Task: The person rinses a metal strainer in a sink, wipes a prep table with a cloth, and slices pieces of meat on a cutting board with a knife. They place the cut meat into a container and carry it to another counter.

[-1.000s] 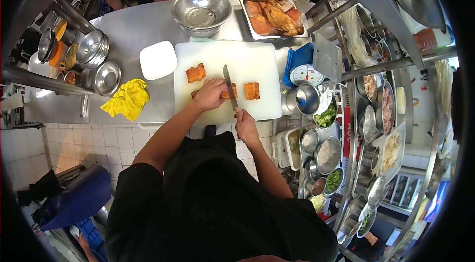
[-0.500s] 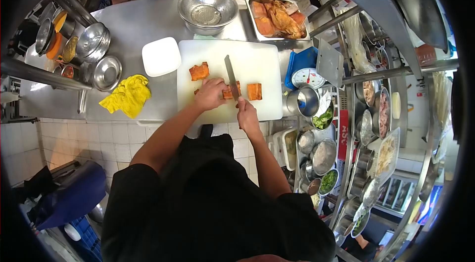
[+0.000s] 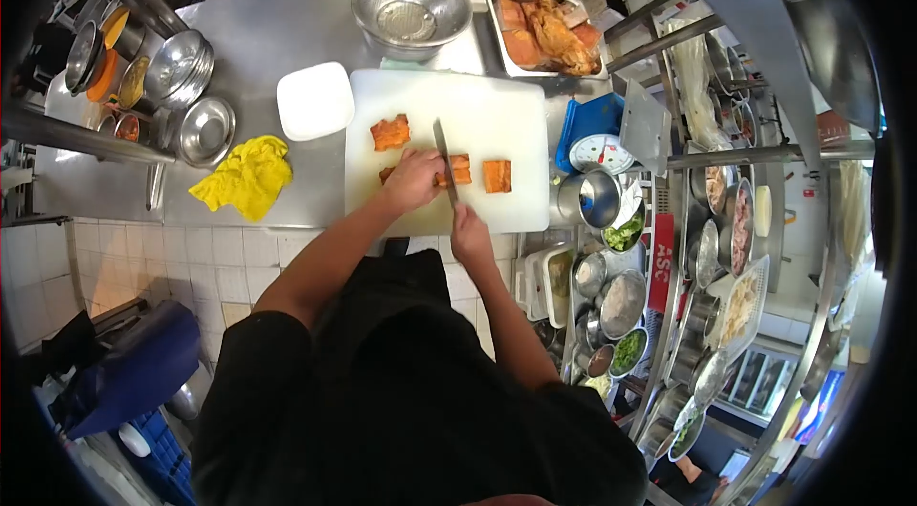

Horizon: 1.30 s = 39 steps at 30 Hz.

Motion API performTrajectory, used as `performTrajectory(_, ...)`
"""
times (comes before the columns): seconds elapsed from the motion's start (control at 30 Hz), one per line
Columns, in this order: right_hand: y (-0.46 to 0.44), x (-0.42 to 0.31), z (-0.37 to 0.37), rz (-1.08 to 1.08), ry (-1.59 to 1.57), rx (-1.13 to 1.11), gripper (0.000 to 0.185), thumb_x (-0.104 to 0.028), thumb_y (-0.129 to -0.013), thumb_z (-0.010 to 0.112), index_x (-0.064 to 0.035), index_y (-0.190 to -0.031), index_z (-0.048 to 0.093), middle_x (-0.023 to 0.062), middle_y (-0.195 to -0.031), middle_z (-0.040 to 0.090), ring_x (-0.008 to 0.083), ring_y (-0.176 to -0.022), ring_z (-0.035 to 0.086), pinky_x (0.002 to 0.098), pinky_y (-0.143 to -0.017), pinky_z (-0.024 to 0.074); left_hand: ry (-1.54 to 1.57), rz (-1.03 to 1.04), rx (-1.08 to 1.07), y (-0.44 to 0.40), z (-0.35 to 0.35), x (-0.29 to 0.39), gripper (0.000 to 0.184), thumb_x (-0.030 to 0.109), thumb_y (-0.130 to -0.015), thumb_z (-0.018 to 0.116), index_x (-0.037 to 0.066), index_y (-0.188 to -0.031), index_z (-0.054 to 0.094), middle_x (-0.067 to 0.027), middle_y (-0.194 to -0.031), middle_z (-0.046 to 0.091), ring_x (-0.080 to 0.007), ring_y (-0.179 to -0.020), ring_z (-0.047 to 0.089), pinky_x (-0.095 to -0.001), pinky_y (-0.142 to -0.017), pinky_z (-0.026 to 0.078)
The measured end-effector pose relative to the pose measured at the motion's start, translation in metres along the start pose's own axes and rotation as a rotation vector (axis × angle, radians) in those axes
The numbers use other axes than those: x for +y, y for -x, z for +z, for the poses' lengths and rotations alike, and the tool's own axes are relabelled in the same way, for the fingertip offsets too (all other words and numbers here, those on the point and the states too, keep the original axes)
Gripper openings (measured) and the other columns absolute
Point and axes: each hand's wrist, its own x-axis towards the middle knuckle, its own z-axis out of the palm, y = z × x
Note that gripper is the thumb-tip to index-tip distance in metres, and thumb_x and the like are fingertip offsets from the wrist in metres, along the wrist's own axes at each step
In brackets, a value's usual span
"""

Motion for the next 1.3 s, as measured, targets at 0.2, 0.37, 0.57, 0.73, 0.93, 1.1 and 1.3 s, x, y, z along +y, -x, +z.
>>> performTrajectory(0.2, -0.038, 0.011, 0.008, 0.006, -0.209, -0.009, 0.061, -0.050, -0.101, 0.033, 0.0050, -0.093, 0.059, 0.0171, -0.065, 0.058, 0.0257, -0.048, 0.056, 0.0385, -0.047, 0.0472, -0.066, -0.013, 0.046, 0.006, 0.013, -0.006, 0.035, 0.016, -0.069, 0.078, 0.011, -0.100, 0.063, -0.0067, -0.107, 0.057, -0.0267, -0.106, 0.055, -0.0401, -0.091, 0.038)
performTrajectory(0.37, -0.010, -0.027, -0.044, 0.317, -0.533, -0.101, 0.051, -0.046, -0.102, 0.037, -0.0004, -0.088, 0.055, 0.0005, -0.049, 0.039, 0.0108, -0.037, 0.039, 0.0296, -0.036, 0.0342, 0.076, -0.065, 0.373, 0.052, -0.087, 0.031, 0.031, 0.018, -0.074, 0.074, 0.007, -0.101, 0.065, -0.0122, -0.108, 0.061, -0.0323, -0.104, 0.058, -0.0420, -0.091, 0.045)
performTrajectory(0.57, 0.012, -0.015, -0.075, 0.291, -0.525, -0.102, 0.055, -0.053, -0.100, 0.035, -0.0019, -0.089, 0.053, 0.0014, -0.049, 0.041, 0.0108, -0.035, 0.038, 0.0274, -0.033, 0.0324, -0.655, -0.826, 0.555, 0.206, -0.118, -0.116, 0.030, 0.021, -0.081, 0.067, 0.015, -0.110, 0.063, -0.0102, -0.112, 0.059, -0.0323, -0.102, 0.054, -0.0481, -0.084, 0.045)
performTrajectory(0.73, 0.024, -0.003, -0.077, 0.341, -0.489, -0.106, 0.054, -0.051, -0.100, 0.036, -0.0011, -0.093, 0.055, 0.0016, -0.051, 0.042, 0.0110, -0.035, 0.039, 0.0278, -0.034, 0.0342, -0.519, -0.897, 0.331, 0.210, -0.132, -0.128, 0.035, 0.025, -0.082, 0.066, 0.015, -0.115, 0.063, -0.0126, -0.115, 0.059, -0.0337, -0.106, 0.054, -0.0490, -0.085, 0.044)
performTrajectory(0.93, 0.026, 0.019, -0.068, 0.366, -0.274, -0.137, 0.059, -0.049, -0.101, 0.037, 0.0046, -0.097, 0.061, 0.0156, -0.063, 0.058, 0.0238, -0.051, 0.057, 0.0381, -0.051, 0.0465, -0.179, -0.218, 0.502, 0.098, -0.087, -0.008, 0.032, 0.013, -0.072, 0.076, 0.003, -0.101, 0.065, -0.0161, -0.102, 0.065, -0.0348, -0.094, 0.061, -0.0431, -0.082, 0.048)
performTrajectory(1.1, 0.025, 0.011, -0.065, 0.360, -0.157, -0.173, 0.057, -0.046, -0.101, 0.036, 0.0046, -0.102, 0.062, 0.0252, -0.094, 0.066, 0.0393, -0.085, 0.065, 0.0450, -0.077, 0.0501, -0.069, -0.022, 0.205, 0.007, -0.024, 0.031, 0.037, 0.020, -0.071, 0.076, 0.006, -0.103, 0.063, -0.0088, -0.107, 0.060, -0.0274, -0.107, 0.055, -0.0433, -0.096, 0.035)
performTrajectory(1.3, 0.026, 0.017, -0.064, 0.255, -0.065, -0.153, 0.062, -0.052, -0.100, 0.034, 0.0044, -0.104, 0.059, 0.0193, -0.074, 0.062, 0.0278, -0.054, 0.061, 0.0386, -0.050, 0.0503, -0.068, -0.030, -0.013, -0.032, -0.003, 0.019, 0.037, 0.023, -0.069, 0.078, 0.008, -0.098, 0.062, -0.0083, -0.103, 0.061, -0.0258, -0.106, 0.054, -0.0403, -0.096, 0.032)
